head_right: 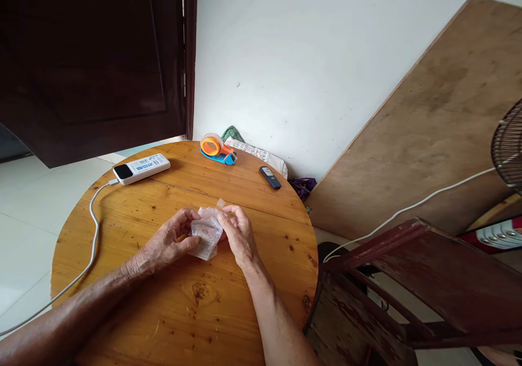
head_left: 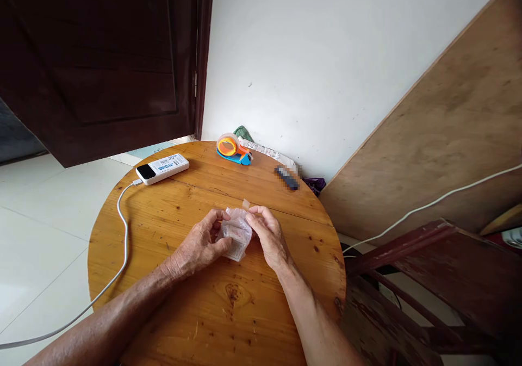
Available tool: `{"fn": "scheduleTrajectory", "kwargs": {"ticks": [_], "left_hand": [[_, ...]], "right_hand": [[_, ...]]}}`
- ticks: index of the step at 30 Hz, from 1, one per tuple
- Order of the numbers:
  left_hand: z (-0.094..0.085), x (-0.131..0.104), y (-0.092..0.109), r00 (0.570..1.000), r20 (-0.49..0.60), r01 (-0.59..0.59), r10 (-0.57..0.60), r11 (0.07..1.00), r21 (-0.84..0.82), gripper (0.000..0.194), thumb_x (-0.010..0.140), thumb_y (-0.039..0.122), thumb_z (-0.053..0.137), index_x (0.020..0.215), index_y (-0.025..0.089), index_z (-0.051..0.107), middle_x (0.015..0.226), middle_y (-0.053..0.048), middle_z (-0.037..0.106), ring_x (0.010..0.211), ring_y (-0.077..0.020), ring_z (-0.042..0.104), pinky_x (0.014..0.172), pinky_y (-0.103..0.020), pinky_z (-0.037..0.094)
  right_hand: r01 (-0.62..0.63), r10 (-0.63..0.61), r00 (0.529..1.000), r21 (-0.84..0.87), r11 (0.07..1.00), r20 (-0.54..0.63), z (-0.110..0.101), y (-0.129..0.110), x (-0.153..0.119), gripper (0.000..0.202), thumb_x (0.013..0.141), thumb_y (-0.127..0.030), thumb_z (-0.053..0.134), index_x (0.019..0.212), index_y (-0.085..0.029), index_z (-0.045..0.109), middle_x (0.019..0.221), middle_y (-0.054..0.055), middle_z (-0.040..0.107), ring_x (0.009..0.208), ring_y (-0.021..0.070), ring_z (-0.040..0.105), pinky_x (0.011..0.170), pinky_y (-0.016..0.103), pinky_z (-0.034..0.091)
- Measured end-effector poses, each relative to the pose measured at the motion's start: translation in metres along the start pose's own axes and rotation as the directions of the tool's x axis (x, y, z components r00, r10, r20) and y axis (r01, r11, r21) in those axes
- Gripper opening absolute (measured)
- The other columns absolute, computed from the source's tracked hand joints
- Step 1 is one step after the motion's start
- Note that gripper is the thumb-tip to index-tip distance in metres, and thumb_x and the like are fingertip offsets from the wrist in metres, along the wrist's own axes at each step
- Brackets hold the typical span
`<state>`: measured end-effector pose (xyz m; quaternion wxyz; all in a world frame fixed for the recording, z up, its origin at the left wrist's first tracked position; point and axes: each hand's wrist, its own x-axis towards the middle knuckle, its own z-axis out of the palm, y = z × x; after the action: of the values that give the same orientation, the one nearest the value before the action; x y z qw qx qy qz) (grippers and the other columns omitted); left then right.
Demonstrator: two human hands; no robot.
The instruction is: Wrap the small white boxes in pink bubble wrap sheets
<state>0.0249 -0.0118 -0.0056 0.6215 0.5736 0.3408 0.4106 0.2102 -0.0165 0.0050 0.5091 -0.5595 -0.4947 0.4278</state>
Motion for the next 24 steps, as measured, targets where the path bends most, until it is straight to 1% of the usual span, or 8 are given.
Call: {"fn": "scheduleTrajectory", "kwargs": {"ticks": [3,5,7,11,15,20,22,24], "left_hand": [[0.0,0.001,-0.001,0.999,-0.011,0.04,-0.04,0.999,0.002,0.043,0.07,0.027,0.07,0.106,0.02,0.049,0.091,-0.003,0.067,0.081,-0.0176,0.064,0.074,-0.03,0.05],[-0.001,0.002,-0.001,0.999,-0.018,0.048,-0.048,0.999,-0.001,0.047,0.068,0.027,0.07,0.11,0.019,0.049,0.094,-0.004,0.067,0.083,-0.0184,0.064,0.075,-0.03,0.051],[-0.001,0.003,-0.001,0.998,-0.011,0.056,-0.055,0.998,0.008,0.049,0.068,0.028,0.069,0.112,0.017,0.051,0.099,-0.006,0.068,0.088,-0.0205,0.065,0.079,-0.033,0.051],[-0.003,0.004,0.0,0.998,0.029,0.061,-0.062,0.998,0.028,0.046,0.07,0.028,0.066,0.113,0.015,0.054,0.103,-0.009,0.069,0.094,-0.0234,0.066,0.082,-0.036,0.051],[-0.004,0.002,0.004,0.996,0.04,0.071,-0.074,0.994,0.084,0.041,0.072,0.028,0.063,0.11,0.015,0.057,0.095,-0.005,0.068,0.084,-0.0199,0.064,0.074,-0.031,0.05],[-0.004,0.0,0.01,0.996,0.029,0.072,-0.08,0.972,0.225,0.029,0.072,0.029,0.065,0.097,0.016,0.057,0.079,0.001,0.059,0.07,-0.0141,0.055,0.062,-0.025,0.043],[-0.004,0.0,0.01,0.996,0.039,0.075,-0.084,0.976,0.206,0.03,0.072,0.029,0.066,0.097,0.016,0.055,0.079,0.002,0.058,0.069,-0.0134,0.054,0.062,-0.025,0.042],[-0.003,0.0,0.008,0.995,0.042,0.078,-0.087,0.98,0.181,0.031,0.072,0.028,0.067,0.097,0.017,0.054,0.077,0.003,0.057,0.067,-0.0129,0.053,0.06,-0.024,0.041]], "right_hand": [[0.103,-0.123,0.988,-0.202,0.974,-0.091,-0.006,-0.008,-0.004,0.026,0.08,-0.046,0.067,0.083,-0.022,0.056,0.064,-0.004,0.057,0.058,0.0127,0.051,0.054,0.023,0.039],[0.189,-0.233,0.968,-0.335,0.923,-0.097,-0.01,-0.013,-0.007,0.023,0.083,-0.042,0.064,0.077,-0.021,0.059,0.067,-0.002,0.059,0.06,0.013,0.052,0.056,0.024,0.04],[0.252,-0.29,0.956,-0.414,0.875,-0.032,-0.01,-0.017,-0.01,0.023,0.087,-0.04,0.059,0.078,-0.02,0.064,0.067,-0.002,0.06,0.059,0.0131,0.052,0.057,0.024,0.04],[0.298,-0.288,0.952,-0.518,0.802,0.102,-0.005,-0.016,-0.016,0.023,0.089,-0.038,0.057,0.083,-0.02,0.07,0.075,0.002,0.069,0.064,0.0152,0.057,0.059,0.025,0.042],[0.332,-0.288,0.943,-0.508,0.795,0.166,-0.001,-0.016,-0.018,0.022,0.088,-0.034,0.058,0.094,-0.02,0.072,0.085,0.005,0.074,0.069,0.0168,0.062,0.062,0.026,0.046],[0.375,-0.267,0.92,-0.44,0.816,0.287,-0.001,-0.023,-0.019,0.024,0.086,-0.03,0.059,0.101,-0.02,0.074,0.091,0.006,0.076,0.076,0.0184,0.066,0.069,0.028,0.05],[0.342,-0.233,0.926,-0.4,0.85,0.296,-0.002,-0.022,-0.019,0.024,0.085,-0.03,0.061,0.102,-0.019,0.075,0.092,0.006,0.076,0.076,0.0187,0.066,0.068,0.028,0.051],[0.264,-0.164,0.941,-0.341,0.902,0.296,-0.003,-0.02,-0.019,0.025,0.085,-0.032,0.062,0.104,-0.02,0.074,0.088,0.005,0.075,0.067,0.0168,0.064,0.061,0.027,0.05]]}}
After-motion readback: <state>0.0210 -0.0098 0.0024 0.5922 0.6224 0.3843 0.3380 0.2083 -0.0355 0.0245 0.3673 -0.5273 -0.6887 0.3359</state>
